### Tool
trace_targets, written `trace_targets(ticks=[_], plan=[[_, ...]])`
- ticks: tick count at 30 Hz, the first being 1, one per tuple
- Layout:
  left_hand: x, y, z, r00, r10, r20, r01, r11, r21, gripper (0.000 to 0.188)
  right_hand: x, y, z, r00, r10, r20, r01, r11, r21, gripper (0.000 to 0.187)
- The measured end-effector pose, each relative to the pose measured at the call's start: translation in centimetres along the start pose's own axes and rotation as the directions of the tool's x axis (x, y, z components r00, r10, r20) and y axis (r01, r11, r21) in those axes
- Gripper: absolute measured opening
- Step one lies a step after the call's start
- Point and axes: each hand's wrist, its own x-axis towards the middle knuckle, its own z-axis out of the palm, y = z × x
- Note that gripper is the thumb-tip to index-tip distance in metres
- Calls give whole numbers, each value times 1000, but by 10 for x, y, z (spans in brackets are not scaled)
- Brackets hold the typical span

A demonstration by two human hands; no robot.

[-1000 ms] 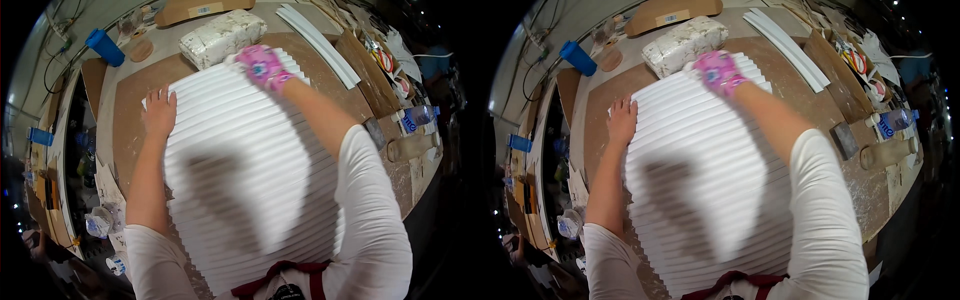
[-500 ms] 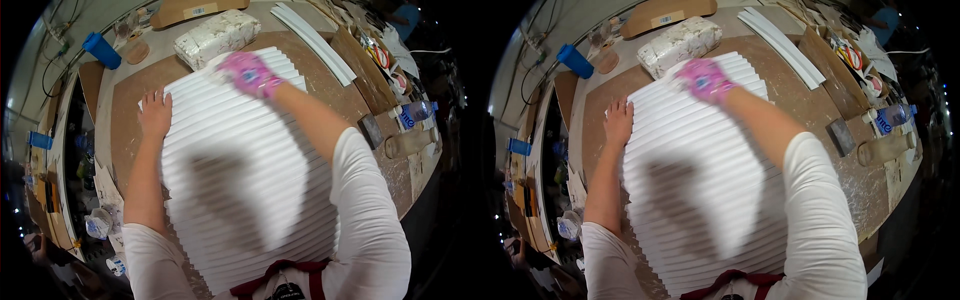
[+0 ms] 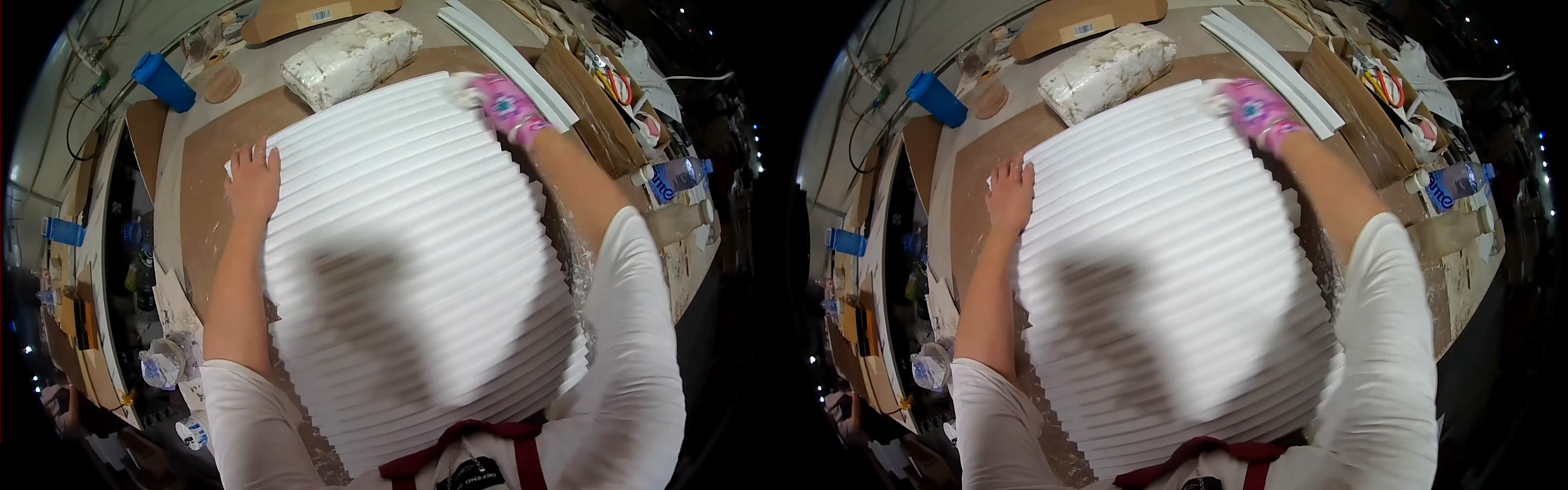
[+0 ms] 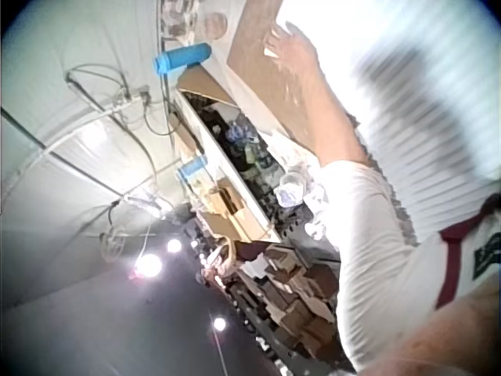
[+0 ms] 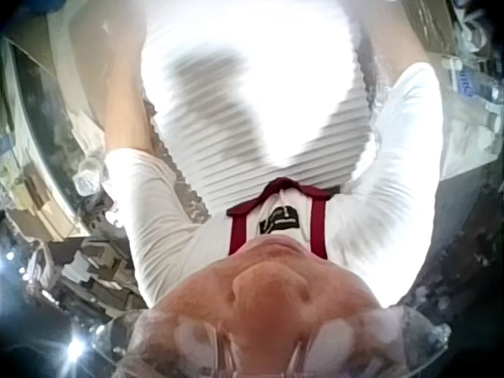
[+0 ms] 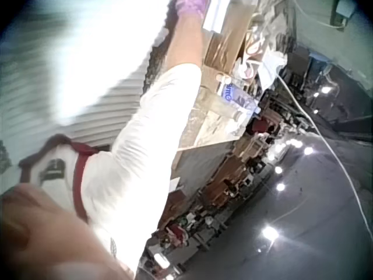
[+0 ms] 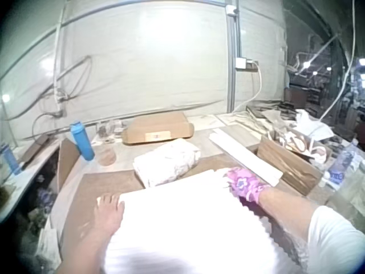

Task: The person wipes a white grooved board with a white cloth. They apply a liquid from a spray bottle to the cloth and the board, then repeatedly rub the surface, reaching into the grooves and wiping along the edges.

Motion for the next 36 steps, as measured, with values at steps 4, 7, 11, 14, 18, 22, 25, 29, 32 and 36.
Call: trace_targets(ticks=[4,7,11,14,18,22,25,29,32,36], plan=[[1,12,-1,1000,9,18,-8,1000,-14,47,6,54,-18,996,56,73,-62,994,87,13],[-4,-2,0,999,-28,19,28,1000,8,47,8,-72,-10,977,-175,121,185,979,-84,21],[-1,2,0,1000,-9,2,9,1000,5,47,-1,-31,-14,983,120,137,-111,992,-68,15],[-2,5,-1,1000,-3,28,3,1000,-5,47,1,5,-45,832,519,194,-388,795,-466,27],[-2,0,0,999,-22,33,21,1000,6,47,19,-82,-22,962,112,250,-191,928,319,18],[-5,-3,-5,999,-32,29,31,999,11,47,10,-123,26,959,-246,140,262,959,-107,15],[-2,1,0,1000,0,12,0,1000,-15,46,4,-39,6,950,206,233,-229,971,75,8],[2,10,-3,1000,8,-3,-8,1000,5,46,25,20,-39,988,109,108,-104,993,-57,12],[-3,3,1,1000,10,-5,-10,1000,17,46,59,-87,8,959,-272,-75,282,940,192,17],[-2,-7,0,1000,6,-18,-5,1000,25,45,34,-225,69,754,-620,-218,601,785,-152,26]])
